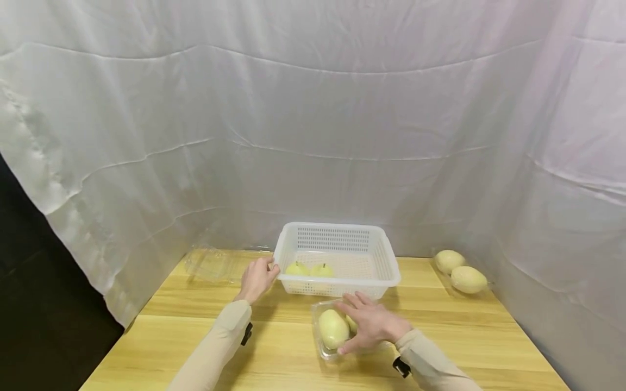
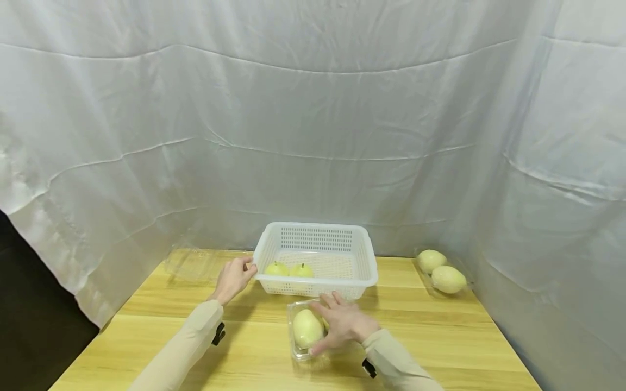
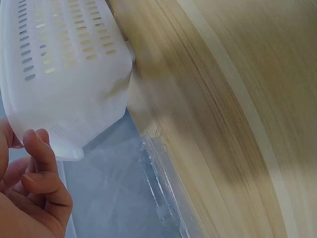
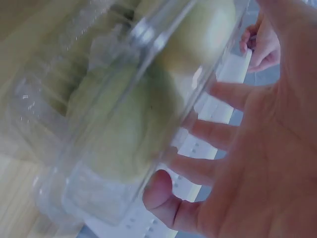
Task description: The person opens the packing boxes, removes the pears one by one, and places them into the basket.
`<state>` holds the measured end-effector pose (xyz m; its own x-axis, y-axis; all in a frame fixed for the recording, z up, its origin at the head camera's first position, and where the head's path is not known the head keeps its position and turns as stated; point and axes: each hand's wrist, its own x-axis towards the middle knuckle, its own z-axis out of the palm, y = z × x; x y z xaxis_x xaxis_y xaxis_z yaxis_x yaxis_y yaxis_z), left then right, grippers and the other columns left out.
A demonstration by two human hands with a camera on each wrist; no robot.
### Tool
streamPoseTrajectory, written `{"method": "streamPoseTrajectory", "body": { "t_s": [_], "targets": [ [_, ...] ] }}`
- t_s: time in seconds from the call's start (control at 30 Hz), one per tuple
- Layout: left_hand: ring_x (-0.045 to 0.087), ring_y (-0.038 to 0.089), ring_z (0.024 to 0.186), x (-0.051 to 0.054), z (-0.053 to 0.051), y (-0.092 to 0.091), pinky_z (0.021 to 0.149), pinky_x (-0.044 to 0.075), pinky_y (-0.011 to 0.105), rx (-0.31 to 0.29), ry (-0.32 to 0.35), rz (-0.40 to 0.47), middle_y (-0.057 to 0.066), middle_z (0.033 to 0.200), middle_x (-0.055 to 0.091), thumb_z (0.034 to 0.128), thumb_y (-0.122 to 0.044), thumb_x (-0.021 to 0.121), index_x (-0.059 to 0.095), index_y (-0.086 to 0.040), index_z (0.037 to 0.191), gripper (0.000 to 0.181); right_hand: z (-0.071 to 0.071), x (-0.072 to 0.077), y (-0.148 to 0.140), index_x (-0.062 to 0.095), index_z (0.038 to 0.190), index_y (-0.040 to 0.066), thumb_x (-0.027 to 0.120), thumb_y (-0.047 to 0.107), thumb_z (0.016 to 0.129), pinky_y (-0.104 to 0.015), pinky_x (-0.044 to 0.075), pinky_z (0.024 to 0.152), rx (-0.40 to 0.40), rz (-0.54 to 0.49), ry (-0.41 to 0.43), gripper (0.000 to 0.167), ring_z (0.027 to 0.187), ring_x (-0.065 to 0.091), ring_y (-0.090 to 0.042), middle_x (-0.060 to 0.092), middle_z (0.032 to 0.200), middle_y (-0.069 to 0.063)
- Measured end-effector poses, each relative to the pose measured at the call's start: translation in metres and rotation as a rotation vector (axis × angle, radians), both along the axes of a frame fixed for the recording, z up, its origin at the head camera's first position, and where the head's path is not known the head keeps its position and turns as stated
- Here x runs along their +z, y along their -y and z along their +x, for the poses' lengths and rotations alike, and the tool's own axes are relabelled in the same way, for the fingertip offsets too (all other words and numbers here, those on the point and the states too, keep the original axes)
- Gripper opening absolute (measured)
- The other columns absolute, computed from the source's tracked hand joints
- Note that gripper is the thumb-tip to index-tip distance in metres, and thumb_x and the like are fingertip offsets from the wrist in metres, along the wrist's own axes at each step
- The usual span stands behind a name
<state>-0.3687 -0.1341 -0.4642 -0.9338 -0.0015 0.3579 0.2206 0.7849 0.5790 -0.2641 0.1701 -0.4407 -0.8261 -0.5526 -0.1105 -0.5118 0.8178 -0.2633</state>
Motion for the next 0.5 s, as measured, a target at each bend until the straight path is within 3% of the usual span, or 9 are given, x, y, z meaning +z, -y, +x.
{"method": "streamPoseTrajectory", "body": {
  "t_s": [0.2,0.5],
  "targets": [
    [0.047,0.014,0.051,-0.001,0.0,-0.001,0.046,0.035,0.026,0.001,0.016,-0.004,0.002,0.065,0.061,0.0897,-0.02,0.059,0.072,-0.007,0.113,0.03,0.005,-0.002,0.014,0.036,0.151,0.019,0.066,0.073,0.073,-0.073,0.018,0.11,-0.016,0.0,-0.023,0.1,0.145,0.023,-0.046,0.027,0.159,-0.016],
    [0.049,0.014,0.051,-0.001,-0.002,0.0,0.046,0.036,0.026,0.015,0.022,0.0,0.005,0.069,0.066,0.0895,-0.022,0.058,0.069,-0.006,0.119,0.036,0.008,-0.001,0.032,0.034,0.152,0.029,0.069,0.076,0.066,-0.077,0.023,0.104,-0.016,0.024,-0.042,0.104,0.145,0.024,-0.046,0.029,0.16,-0.01]
  ]
}}
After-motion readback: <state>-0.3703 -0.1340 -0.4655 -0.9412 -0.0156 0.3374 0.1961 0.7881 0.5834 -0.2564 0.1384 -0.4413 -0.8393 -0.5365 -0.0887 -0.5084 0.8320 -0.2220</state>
